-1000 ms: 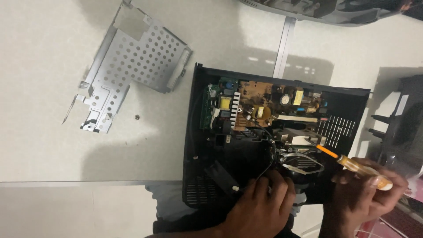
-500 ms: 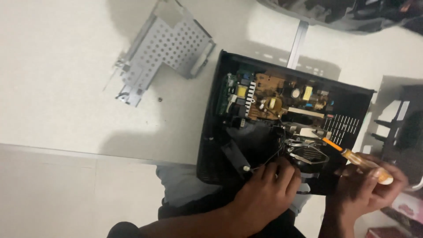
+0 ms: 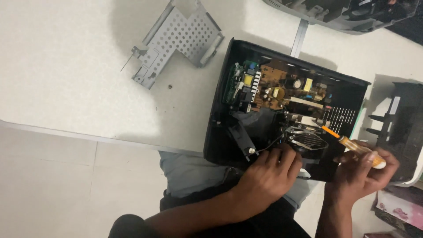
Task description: Disassembling and repairing the internal components of a projector using a screwdriver and manual repositioning of parts.
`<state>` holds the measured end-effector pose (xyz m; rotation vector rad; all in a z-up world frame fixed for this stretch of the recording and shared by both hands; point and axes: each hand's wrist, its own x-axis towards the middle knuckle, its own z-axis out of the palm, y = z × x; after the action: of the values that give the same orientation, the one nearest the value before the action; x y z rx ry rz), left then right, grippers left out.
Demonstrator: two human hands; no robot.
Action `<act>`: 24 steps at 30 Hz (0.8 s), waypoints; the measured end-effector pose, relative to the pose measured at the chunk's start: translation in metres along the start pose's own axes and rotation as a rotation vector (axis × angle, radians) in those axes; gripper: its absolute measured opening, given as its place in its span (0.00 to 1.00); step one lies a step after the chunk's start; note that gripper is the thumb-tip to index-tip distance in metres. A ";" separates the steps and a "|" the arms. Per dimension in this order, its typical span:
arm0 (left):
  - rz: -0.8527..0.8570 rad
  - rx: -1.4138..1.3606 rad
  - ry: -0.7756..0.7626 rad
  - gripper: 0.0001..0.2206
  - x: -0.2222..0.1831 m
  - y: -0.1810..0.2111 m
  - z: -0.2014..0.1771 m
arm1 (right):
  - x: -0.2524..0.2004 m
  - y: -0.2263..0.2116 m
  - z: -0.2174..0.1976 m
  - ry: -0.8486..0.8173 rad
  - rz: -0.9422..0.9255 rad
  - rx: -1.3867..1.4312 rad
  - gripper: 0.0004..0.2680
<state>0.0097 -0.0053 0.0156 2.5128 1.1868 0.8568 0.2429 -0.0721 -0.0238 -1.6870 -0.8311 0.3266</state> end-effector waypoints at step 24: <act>-0.052 -0.041 0.071 0.06 -0.006 -0.001 0.006 | 0.030 -0.087 0.068 -0.032 0.054 -0.361 0.09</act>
<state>0.0096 -0.0091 0.0077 2.4269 1.2372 0.9548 0.1925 0.0049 0.0443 -2.0467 -0.9092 0.2504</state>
